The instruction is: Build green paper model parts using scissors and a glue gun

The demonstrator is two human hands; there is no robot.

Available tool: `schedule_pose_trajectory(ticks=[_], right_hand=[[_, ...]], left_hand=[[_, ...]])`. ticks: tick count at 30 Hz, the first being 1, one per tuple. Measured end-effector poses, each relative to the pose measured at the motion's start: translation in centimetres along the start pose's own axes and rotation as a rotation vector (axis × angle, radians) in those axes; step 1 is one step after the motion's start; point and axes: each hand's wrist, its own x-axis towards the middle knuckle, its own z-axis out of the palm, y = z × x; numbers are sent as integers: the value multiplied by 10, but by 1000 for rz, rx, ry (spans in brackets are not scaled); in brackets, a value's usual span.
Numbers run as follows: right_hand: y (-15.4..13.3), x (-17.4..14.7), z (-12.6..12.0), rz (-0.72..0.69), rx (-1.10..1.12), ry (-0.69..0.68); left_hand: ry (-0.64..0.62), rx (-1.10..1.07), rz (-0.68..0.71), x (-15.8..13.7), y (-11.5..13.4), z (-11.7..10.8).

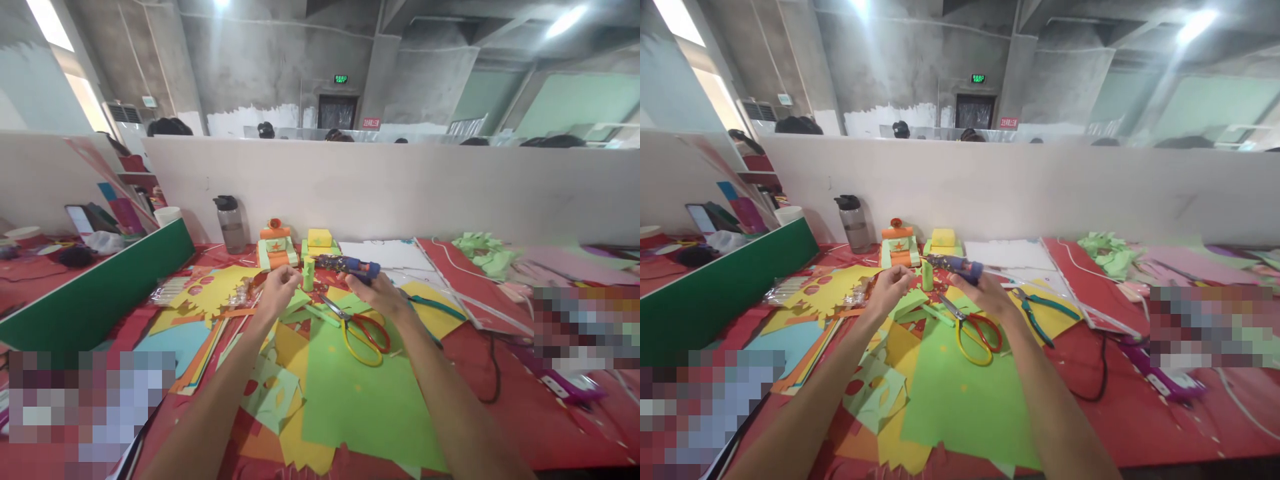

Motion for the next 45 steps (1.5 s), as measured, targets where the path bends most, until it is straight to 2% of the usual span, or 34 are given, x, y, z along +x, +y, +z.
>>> schedule_pose_trajectory(ticks=[4,9,18,25,37,45], right_hand=[[-6,1,11,-86,-170,-22],[-11,-1,13,-143,-283,40],[-10,1,13,-239,-363,13],[-14,1,14,-224,-417,41],[-11,2,12,-259,-440,11],[-13,2,10,-215,-434,38]], left_hand=[[26,-17,23,1,-2,0],[15,-30,59,0,1,1],[31,-22,85,-1,3,1],[46,15,84,-3,6,2],[32,28,101,-3,5,2],[33,20,90,-2,4,2]])
